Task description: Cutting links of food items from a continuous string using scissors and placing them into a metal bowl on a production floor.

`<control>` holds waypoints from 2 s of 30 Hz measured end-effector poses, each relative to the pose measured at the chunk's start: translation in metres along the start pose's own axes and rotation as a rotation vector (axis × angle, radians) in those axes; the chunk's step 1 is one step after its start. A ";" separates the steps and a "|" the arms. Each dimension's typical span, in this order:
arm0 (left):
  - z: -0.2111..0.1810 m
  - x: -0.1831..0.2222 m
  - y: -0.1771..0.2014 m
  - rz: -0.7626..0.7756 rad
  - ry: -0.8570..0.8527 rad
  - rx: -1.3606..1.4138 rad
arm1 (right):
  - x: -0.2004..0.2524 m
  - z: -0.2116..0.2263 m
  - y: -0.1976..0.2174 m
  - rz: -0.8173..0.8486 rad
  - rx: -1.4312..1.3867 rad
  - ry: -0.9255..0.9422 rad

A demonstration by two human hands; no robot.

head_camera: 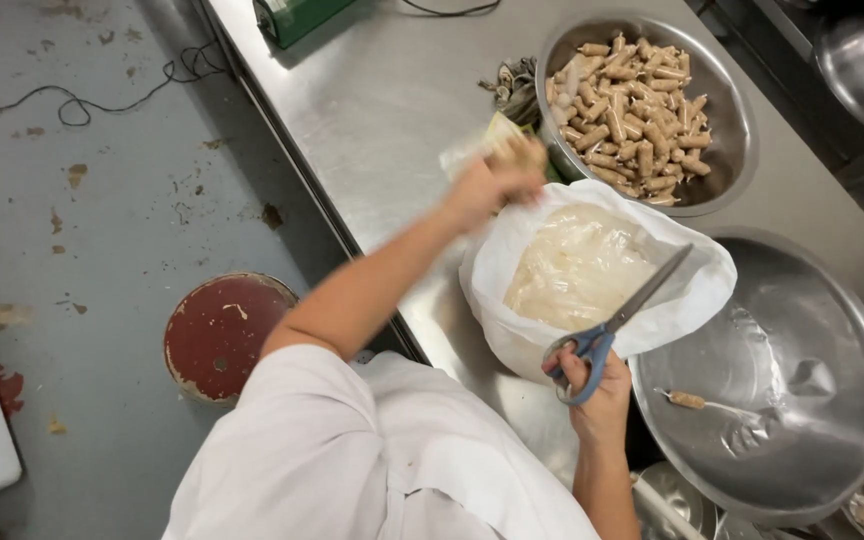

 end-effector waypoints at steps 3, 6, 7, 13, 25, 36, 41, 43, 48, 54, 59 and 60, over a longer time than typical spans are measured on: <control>-0.091 -0.044 0.078 -0.326 -0.063 -0.236 | 0.021 -0.013 0.015 0.024 0.032 -0.192; -0.141 -0.063 0.127 -0.527 -0.139 -0.112 | 0.019 0.001 0.006 0.074 0.141 -0.126; -0.140 -0.053 0.109 -0.415 -0.018 -0.198 | 0.021 0.000 0.006 0.115 0.228 -0.143; -0.026 0.017 -0.005 0.216 0.428 -0.322 | 0.035 -0.053 0.028 0.157 0.298 -0.189; 0.074 0.058 -0.044 0.395 0.747 -0.474 | 0.066 -0.078 0.036 0.096 0.352 -0.370; 0.078 0.057 -0.042 0.362 0.763 -0.551 | 0.070 -0.077 0.055 0.051 0.408 -0.381; 0.088 0.049 -0.032 0.442 0.678 -0.795 | 0.060 -0.038 0.055 0.076 0.777 -0.414; 0.076 0.055 -0.046 0.476 0.671 -0.930 | 0.061 -0.040 0.058 0.090 0.797 -0.409; 0.075 0.054 -0.050 0.567 0.607 -1.279 | 0.061 -0.050 0.066 0.123 0.809 -0.435; 0.095 0.041 -0.046 0.737 0.455 -1.598 | 0.066 -0.065 0.073 0.116 0.717 -0.431; 0.092 0.042 -0.058 0.810 0.369 -1.758 | 0.068 -0.072 0.076 0.090 0.650 -0.379; 0.089 0.042 -0.059 0.810 0.365 -1.760 | 0.067 -0.072 0.076 0.089 0.650 -0.376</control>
Point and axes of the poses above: each hand's wrist, its own x-axis away from the middle knuckle, its own y-axis out of the back of the hand, z = x × y, the point moved 6 cm from there along -x, towards the middle knuckle, and after that the axes turned 9 degrees about x, right-handed, at the moved point
